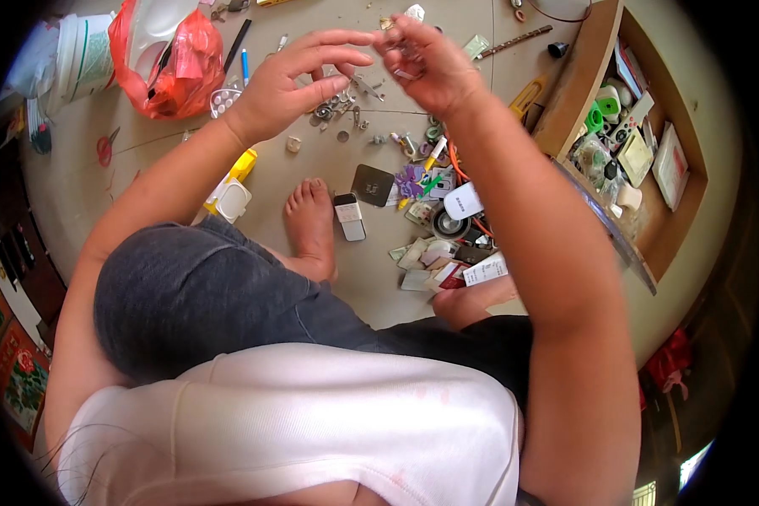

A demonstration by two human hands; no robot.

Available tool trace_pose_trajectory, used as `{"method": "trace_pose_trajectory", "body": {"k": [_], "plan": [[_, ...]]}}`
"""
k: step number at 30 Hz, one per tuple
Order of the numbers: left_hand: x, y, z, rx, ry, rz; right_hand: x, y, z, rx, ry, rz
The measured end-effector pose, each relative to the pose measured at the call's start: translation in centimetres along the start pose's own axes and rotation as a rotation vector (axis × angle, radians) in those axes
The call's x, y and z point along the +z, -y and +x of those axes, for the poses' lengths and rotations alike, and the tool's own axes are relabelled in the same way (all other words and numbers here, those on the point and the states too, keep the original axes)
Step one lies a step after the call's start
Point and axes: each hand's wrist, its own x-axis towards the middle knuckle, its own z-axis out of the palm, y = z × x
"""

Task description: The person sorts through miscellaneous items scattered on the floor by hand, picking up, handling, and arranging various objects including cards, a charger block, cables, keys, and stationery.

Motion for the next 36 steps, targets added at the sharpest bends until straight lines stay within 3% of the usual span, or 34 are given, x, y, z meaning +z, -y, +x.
{"method": "trace_pose_trajectory", "body": {"k": [1,3,7,9,11,13,17,19,20,22,24,26,29,32,33,35,36], "plan": [[0.0,0.4,-0.1,-0.002,0.002,-0.001,-1.6,1.2,0.2,0.074,0.232,0.083],[-0.1,2.1,-0.8,-0.056,-0.042,0.129,-0.1,5.7,-3.0,-0.022,-0.051,-0.176],[0.8,5.9,-2.8,-0.217,0.031,0.269,-2.3,15.4,-11.3,0.089,-0.127,-0.61],[1.6,6.6,-3.8,-0.195,0.146,0.439,-5.1,18.1,-15.4,-0.012,-0.458,-0.96],[2.3,7.0,-4.4,-0.161,0.182,0.473,-10.9,20.5,-19.0,-0.034,-0.604,-1.424],[2.9,7.2,-4.7,-0.084,0.249,0.591,-15.1,20.8,-22.2,0.106,-0.799,-1.58],[3.2,6.7,-4.7,-0.095,0.305,0.677,-18.7,20.1,-25.2,0.278,-0.855,-1.55],[3.2,7.1,-4.3,-0.079,0.311,0.733,-17.8,19.7,-25.4,0.002,-0.509,-2.37],[3.4,7.3,-4.1,-0.073,0.315,0.734,-15.9,19.8,-24.5,0.092,-0.611,-2.379],[4.0,7.8,-3.9,-0.04,0.254,0.815,-12.3,18.4,-21.3,-0.223,-0.57,-2.135],[4.2,8.4,-3.5,-0.015,0.285,0.831,-6.4,14.9,-18.2,-0.225,-0.502,-1.804],[4.4,8.9,-3.1,0.017,0.318,0.852,-3.4,10.8,-16.0,-0.377,-0.208,-1.72],[4.9,9.7,-2.9,0.054,0.407,0.917,-1.1,5.1,-13.6,-0.333,0.131,-1.759],[4.8,10.3,-2.5,-0.028,0.301,0.789,-2.0,0.7,-10.4,-0.356,0.195,-1.938],[4.5,9.8,-1.9,-0.248,0.234,0.631,-2.5,-1.0,-9.1,-0.347,0.119,-1.836],[3.8,9.8,-1.9,-0.472,0.166,0.469,-2.3,-3.5,-7.2,-0.363,0.05,-1.809],[3.1,10.2,-2.0,-0.445,0.133,0.455,-2.2,-4.6,-6.5,-0.366,0.052,-1.806]]}}
